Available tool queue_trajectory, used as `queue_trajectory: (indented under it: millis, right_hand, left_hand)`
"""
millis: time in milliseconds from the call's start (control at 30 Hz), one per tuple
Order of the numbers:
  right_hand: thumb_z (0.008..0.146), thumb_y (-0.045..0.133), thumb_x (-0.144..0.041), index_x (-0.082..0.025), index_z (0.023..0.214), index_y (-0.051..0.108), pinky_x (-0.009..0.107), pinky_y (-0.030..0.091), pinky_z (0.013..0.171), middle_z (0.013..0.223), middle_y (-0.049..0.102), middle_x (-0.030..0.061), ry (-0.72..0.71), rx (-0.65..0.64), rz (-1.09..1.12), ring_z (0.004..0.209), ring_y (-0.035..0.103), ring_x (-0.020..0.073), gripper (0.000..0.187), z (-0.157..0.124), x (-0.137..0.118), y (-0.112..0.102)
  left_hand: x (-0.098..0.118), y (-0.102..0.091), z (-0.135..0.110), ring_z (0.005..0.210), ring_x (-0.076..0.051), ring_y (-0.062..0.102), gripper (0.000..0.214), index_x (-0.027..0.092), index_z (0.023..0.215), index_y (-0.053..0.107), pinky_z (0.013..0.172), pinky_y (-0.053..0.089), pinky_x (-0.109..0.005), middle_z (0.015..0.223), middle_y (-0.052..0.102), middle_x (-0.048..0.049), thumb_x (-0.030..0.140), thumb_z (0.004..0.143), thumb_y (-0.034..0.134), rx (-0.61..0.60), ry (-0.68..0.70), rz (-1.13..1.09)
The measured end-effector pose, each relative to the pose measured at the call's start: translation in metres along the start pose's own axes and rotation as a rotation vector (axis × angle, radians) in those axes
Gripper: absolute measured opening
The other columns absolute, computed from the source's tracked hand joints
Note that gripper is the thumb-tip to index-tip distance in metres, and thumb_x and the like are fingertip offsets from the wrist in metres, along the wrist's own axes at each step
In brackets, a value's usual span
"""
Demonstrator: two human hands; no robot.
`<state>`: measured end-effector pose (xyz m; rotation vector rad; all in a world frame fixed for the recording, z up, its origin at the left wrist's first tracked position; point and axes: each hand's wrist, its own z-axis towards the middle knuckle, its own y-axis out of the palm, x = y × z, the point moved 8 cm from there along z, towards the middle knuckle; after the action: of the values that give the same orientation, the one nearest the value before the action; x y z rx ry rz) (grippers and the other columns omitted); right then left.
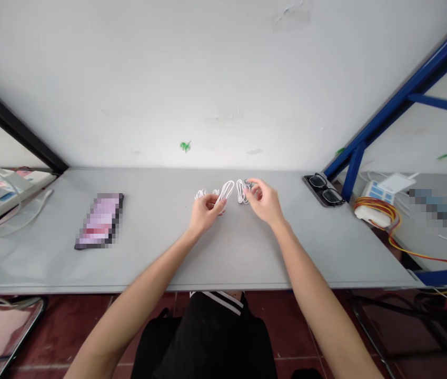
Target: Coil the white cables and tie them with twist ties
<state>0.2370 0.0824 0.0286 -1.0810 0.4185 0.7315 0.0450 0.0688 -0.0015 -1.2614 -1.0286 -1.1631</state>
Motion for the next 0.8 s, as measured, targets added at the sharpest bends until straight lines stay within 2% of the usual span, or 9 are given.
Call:
queue_trajectory:
  millis: [67,133,167,300,367,433,567,667,800]
  right_hand:
    - [0.086,0.059,-0.044,-0.025,0.133,0.052,0.032,0.05,0.068,0.089,0.065,0.0027,-0.117,-0.207,0.096,0.064,0.055,0.0154,0.051,-0.01,-0.026,0.02]
    - [0.083,0.064,-0.04,-0.028,0.136,0.049,0.034,0.051,0.068,0.1,0.066,0.0042,-0.198,-0.313,0.111,0.071,0.058,0.017,0.056,-0.02,-0.044,0.035]
    - [0.082,0.065,-0.037,-0.028,0.136,0.048,0.035,0.052,0.07,0.107,0.066,0.0058,-0.231,-0.325,0.133,0.075,0.06,0.0182,0.058,-0.023,-0.05,0.04]
    - [0.081,0.068,-0.03,-0.026,0.129,0.053,0.04,0.053,0.08,0.117,0.064,0.009,-0.251,-0.28,0.165,0.089,0.063,0.0216,0.051,-0.023,-0.051,0.051]
    - [0.08,0.068,-0.029,-0.024,0.123,0.056,0.04,0.053,0.079,0.115,0.065,0.009,-0.224,-0.254,0.166,0.088,0.063,0.0215,0.045,-0.02,-0.044,0.051]
    - [0.081,0.068,-0.03,-0.023,0.121,0.058,0.039,0.053,0.078,0.112,0.066,0.0086,-0.209,-0.246,0.151,0.087,0.063,0.0213,0.042,-0.016,-0.038,0.05]
    - [0.08,0.068,-0.03,-0.021,0.119,0.06,0.042,0.048,0.09,0.116,0.067,0.01,-0.222,-0.236,-0.012,0.103,0.062,0.0261,0.041,-0.008,-0.025,0.05]
    - [0.082,0.065,-0.03,-0.021,0.116,0.063,0.046,0.04,0.099,0.117,0.068,0.0096,-0.24,-0.235,-0.209,0.113,0.058,0.0289,0.035,-0.002,-0.015,0.055]
    - [0.088,0.058,-0.031,-0.023,0.116,0.065,0.045,0.037,0.097,0.116,0.07,0.0083,-0.239,-0.267,-0.346,0.113,0.056,0.0287,0.03,0.001,-0.008,0.061]
  left_hand:
    - [-0.002,0.001,0.002,0.065,-0.015,0.066,0.03,0.015,0.083,0.067,0.063,0.054,-0.028,0.073,0.068,-0.004,0.044,0.078,0.067,0.004,0.008,-0.054]
    - [-0.006,0.002,0.004,0.068,-0.016,0.067,0.032,0.015,0.085,0.067,0.064,0.054,-0.029,0.08,0.07,-0.0062,0.046,0.079,0.067,0.0,0.018,-0.095]
    - [-0.009,0.003,0.005,0.07,-0.017,0.067,0.034,0.015,0.087,0.067,0.065,0.055,-0.029,0.084,0.07,-0.0072,0.048,0.079,0.066,-0.006,0.021,-0.11]
    - [-0.006,0.01,0.004,0.078,-0.018,0.068,0.038,0.016,0.094,0.067,0.07,0.054,-0.03,0.086,0.071,-0.0066,0.051,0.086,0.056,-0.091,0.082,-0.057]
    - [0.003,0.017,-0.001,0.08,-0.017,0.066,0.038,0.018,0.099,0.068,0.073,0.051,-0.028,0.086,0.07,-0.0041,0.049,0.092,0.048,-0.197,0.157,0.087]
    - [0.012,0.017,-0.004,0.072,-0.015,0.062,0.04,0.02,0.104,0.069,0.068,0.047,-0.026,0.082,0.069,-0.0018,0.047,0.095,0.041,-0.216,0.203,0.264]
    - [0.021,0.002,-0.003,0.066,-0.015,0.06,0.041,0.02,0.104,0.07,0.065,0.043,-0.026,0.076,0.068,-0.0023,0.044,0.096,0.038,-0.089,0.215,0.486]
    - [0.021,-0.007,0.001,0.067,-0.016,0.06,0.038,0.02,0.098,0.071,0.065,0.043,-0.027,0.081,0.071,-0.0042,0.043,0.095,0.041,-0.015,0.219,0.52]
    - [0.017,-0.012,0.004,0.068,-0.016,0.061,0.03,0.02,0.094,0.07,0.065,0.044,-0.027,0.086,0.073,-0.0049,0.039,0.091,0.046,0.006,0.212,0.52]
